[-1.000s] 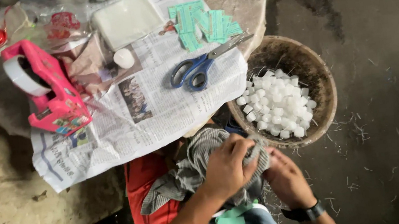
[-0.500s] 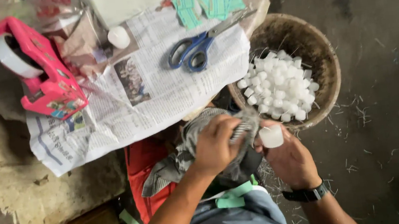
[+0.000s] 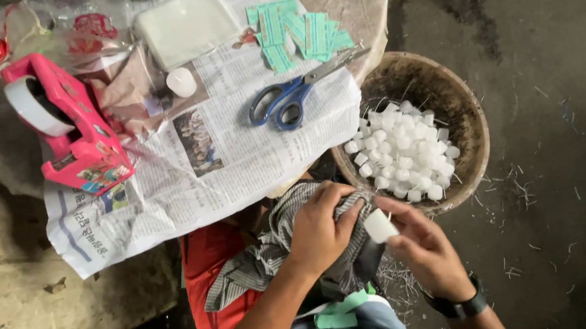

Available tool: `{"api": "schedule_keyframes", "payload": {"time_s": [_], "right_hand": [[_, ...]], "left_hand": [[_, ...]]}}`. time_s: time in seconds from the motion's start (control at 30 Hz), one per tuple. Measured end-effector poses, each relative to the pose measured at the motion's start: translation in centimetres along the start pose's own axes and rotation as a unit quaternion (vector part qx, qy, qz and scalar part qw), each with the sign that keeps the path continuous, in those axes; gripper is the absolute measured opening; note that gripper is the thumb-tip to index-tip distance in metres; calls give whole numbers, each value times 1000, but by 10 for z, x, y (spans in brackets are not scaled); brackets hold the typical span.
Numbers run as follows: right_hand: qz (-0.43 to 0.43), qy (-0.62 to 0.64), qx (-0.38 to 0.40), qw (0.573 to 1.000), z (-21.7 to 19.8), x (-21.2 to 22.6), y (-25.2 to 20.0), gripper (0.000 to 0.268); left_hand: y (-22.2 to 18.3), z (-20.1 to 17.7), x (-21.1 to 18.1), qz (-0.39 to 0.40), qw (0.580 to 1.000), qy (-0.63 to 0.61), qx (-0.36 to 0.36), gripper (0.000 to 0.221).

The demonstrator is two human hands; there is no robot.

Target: Trimming small white candles with scissors and placing them into a collection area

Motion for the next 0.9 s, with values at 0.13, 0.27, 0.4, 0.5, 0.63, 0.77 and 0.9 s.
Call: {"api": "schedule_keyframes", "payload": {"time_s": [0.13, 0.27, 0.4, 0.5, 0.63, 0.77, 0.9], "right_hand": [[-23, -248, -28, 968, 1, 5, 7, 47], [-33, -227, -61, 971, 6, 1, 8, 36], [29, -121, -143, 982, 1, -21, 2, 33], [21, -13, -152, 988, 3, -32, 5, 34], [81, 17, -127, 988, 20, -30, 9, 37], [48, -145, -91, 984, 18, -23, 10, 43], [-23, -129, -60, 990, -1, -23, 18, 31]], "left_hand": [[2, -3, -12, 9, 999, 16, -51, 16], [-7, -15, -34, 56, 988, 82, -116, 17], [-15, -21, -40, 71, 986, 74, -132, 27], [-18, -21, -35, 66, 985, 70, -146, 25], [-16, -20, -7, 12, 984, 59, -170, 19], [-6, -35, 2, -32, 977, 29, -207, 16], [-15, -12, -21, 22, 993, 32, -110, 23]]}}
Point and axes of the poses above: each hand's wrist, its own y-axis towards the middle knuckle, its own z-axis out of the palm, x = y × z, the point moved 7 cm from there along y, towards the middle knuckle, and after that the axes turned 4 degrees about -z, right-handed, at the moved point
